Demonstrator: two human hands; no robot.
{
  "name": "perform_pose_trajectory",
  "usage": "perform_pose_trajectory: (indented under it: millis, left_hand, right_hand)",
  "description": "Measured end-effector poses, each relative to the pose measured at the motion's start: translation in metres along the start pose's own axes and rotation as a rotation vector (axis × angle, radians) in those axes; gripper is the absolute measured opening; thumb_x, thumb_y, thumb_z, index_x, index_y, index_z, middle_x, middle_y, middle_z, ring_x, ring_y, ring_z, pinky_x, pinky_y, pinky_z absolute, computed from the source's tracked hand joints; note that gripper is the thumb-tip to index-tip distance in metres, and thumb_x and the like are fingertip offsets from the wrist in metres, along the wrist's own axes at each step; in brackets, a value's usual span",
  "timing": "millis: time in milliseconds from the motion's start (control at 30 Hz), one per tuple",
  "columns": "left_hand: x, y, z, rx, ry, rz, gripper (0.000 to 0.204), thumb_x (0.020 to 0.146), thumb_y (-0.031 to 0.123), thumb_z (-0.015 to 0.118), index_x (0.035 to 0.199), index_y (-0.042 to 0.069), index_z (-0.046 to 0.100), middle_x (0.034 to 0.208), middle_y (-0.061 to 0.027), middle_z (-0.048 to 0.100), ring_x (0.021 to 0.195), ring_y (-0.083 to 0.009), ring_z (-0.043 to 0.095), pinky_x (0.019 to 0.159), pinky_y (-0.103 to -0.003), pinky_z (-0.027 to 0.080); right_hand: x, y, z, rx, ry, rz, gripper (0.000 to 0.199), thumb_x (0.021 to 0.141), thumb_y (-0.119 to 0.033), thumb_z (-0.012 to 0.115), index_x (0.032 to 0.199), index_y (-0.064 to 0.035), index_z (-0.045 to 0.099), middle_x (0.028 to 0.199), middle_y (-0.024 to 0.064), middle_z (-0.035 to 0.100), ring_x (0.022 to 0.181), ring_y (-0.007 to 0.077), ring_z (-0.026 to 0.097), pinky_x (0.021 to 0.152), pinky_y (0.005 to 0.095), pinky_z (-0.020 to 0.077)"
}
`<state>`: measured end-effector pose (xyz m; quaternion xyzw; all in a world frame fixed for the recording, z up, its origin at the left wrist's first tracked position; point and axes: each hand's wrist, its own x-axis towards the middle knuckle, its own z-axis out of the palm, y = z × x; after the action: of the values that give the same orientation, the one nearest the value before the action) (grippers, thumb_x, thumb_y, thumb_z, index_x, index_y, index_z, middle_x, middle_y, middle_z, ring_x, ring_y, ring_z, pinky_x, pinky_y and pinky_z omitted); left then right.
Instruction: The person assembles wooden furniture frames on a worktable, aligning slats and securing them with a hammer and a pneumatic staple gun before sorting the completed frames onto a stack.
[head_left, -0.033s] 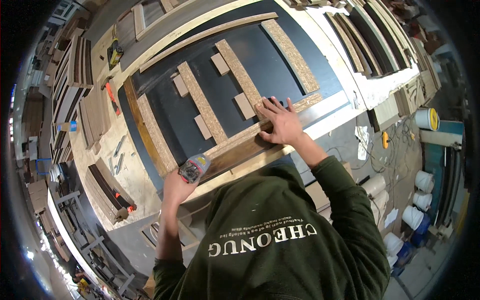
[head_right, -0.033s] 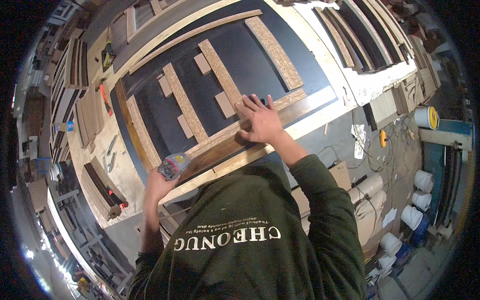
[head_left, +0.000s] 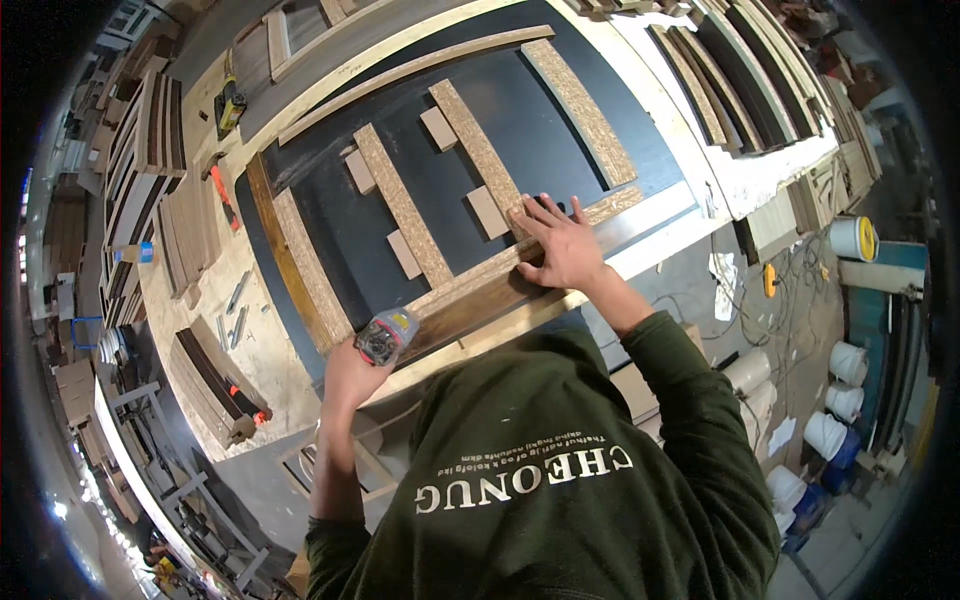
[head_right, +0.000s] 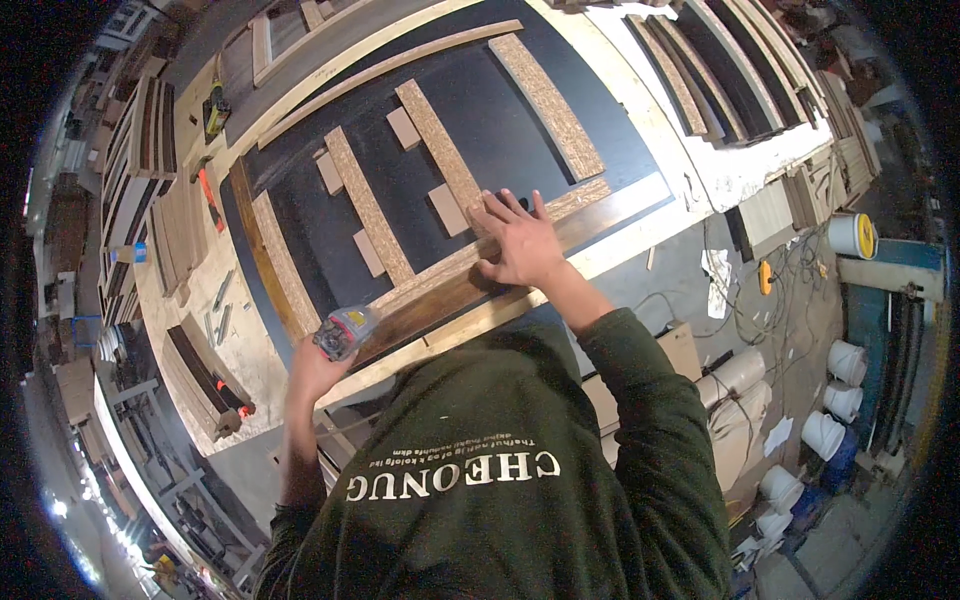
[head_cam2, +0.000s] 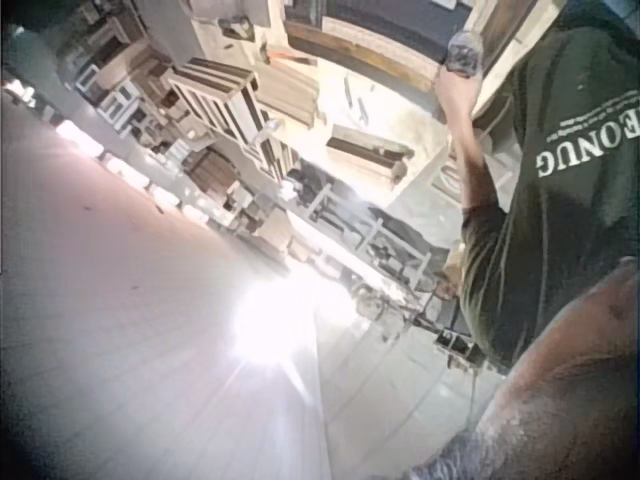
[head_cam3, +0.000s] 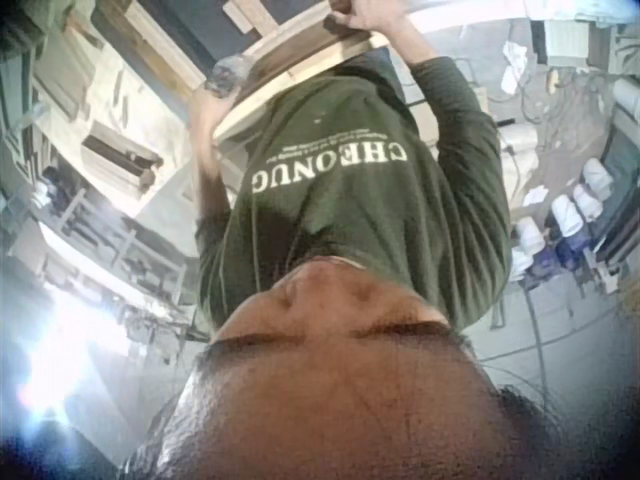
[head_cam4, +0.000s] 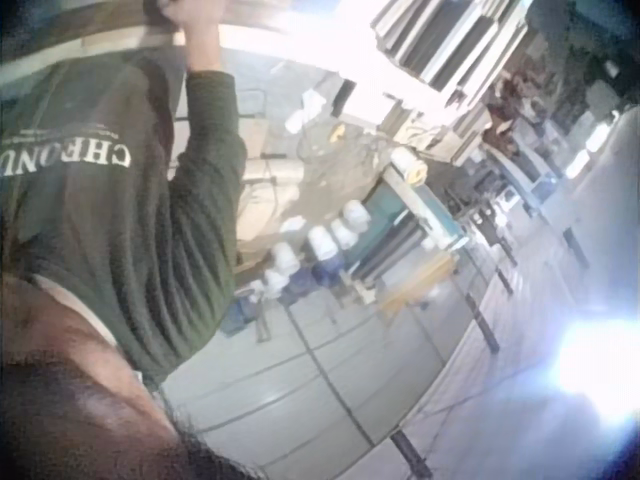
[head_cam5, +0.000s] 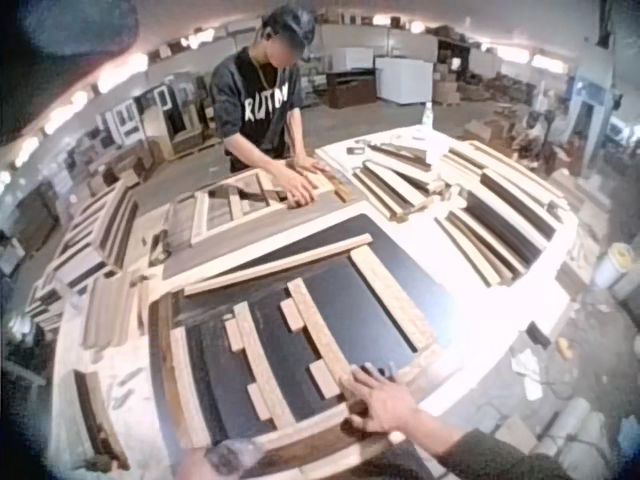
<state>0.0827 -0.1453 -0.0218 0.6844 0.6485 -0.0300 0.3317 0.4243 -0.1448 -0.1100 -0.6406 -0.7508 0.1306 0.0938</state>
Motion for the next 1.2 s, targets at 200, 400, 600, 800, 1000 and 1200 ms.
perform_pose_trajectory:
  millis: [200, 400, 600, 800, 1000, 1200]
  left_hand:
    - [0.000, 0.006, 0.001, 0.054, -0.056, -0.054, 0.041, 0.067, 0.026, 0.078, 0.097, 0.003, 0.065, 0.086, -0.0152, 0.068, 0.083, -0.0255, 0.067, 0.072, -0.034, 0.050]
    - [0.010, 0.082, 0.006, 0.016, -0.117, 0.001, 0.040, 0.067, 0.026, 0.080, 0.094, 0.000, 0.066, 0.084, -0.0127, 0.069, 0.076, -0.0195, 0.067, 0.069, -0.030, 0.051]
    - [0.059, 0.131, 0.025, -0.077, -0.086, 0.204, 0.036, 0.065, 0.029, 0.076, 0.085, 0.001, 0.065, 0.075, -0.0177, 0.065, 0.077, -0.0331, 0.065, 0.065, -0.034, 0.049]
    - [0.077, 0.141, 0.034, 0.103, -0.177, 0.370, 0.030, 0.069, 0.010, 0.074, 0.095, -0.002, 0.064, 0.083, -0.0118, 0.068, 0.076, -0.0123, 0.064, 0.069, -0.028, 0.051]
    - [0.077, 0.151, 0.046, 0.003, -0.172, 0.166, 0.031, 0.066, 0.013, 0.075, 0.091, -0.003, 0.065, 0.077, -0.0106, 0.068, 0.072, -0.0099, 0.062, 0.067, -0.029, 0.051]
    - [0.078, 0.146, 0.055, 0.015, -0.062, 0.087, 0.049, 0.057, 0.037, 0.078, 0.082, -0.003, 0.066, 0.073, -0.0194, 0.065, 0.068, -0.0291, 0.065, 0.065, -0.035, 0.049]
  right_hand:
    - [0.013, 0.017, -0.023, 0.002, -0.136, -0.083, 0.073, 0.069, -0.041, 0.068, 0.134, -0.0181, 0.044, 0.148, 0.0060, 0.025, 0.139, 0.0321, 0.015, 0.110, 0.0562, 0.0150]
    - [0.035, 0.059, -0.033, -0.015, -0.278, -0.396, 0.080, 0.069, -0.050, 0.070, 0.138, -0.0222, 0.038, 0.148, 0.0005, 0.028, 0.140, 0.0278, 0.016, 0.111, 0.0554, 0.0124]
    - [0.045, 0.086, -0.019, 0.153, -0.214, -0.479, 0.085, 0.065, -0.050, 0.071, 0.137, -0.0176, 0.040, 0.146, 0.0021, 0.032, 0.138, 0.0261, 0.021, 0.111, 0.0547, 0.0109]
    - [0.048, 0.095, -0.010, 0.314, -0.167, -0.514, 0.080, 0.062, -0.048, 0.068, 0.131, -0.0128, 0.048, 0.141, 0.0055, 0.040, 0.136, 0.0284, 0.026, 0.111, 0.0547, 0.0119]
    - [0.046, 0.095, -0.014, 0.292, -0.199, -0.498, 0.078, 0.065, -0.049, 0.067, 0.132, -0.0133, 0.046, 0.143, 0.0045, 0.036, 0.136, 0.0285, 0.025, 0.111, 0.0540, 0.0139]
    - [0.048, 0.095, -0.020, 0.279, -0.249, -0.503, 0.080, 0.067, -0.048, 0.067, 0.134, -0.0132, 0.042, 0.144, 0.0051, 0.034, 0.137, 0.0278, 0.024, 0.112, 0.0532, 0.0143]
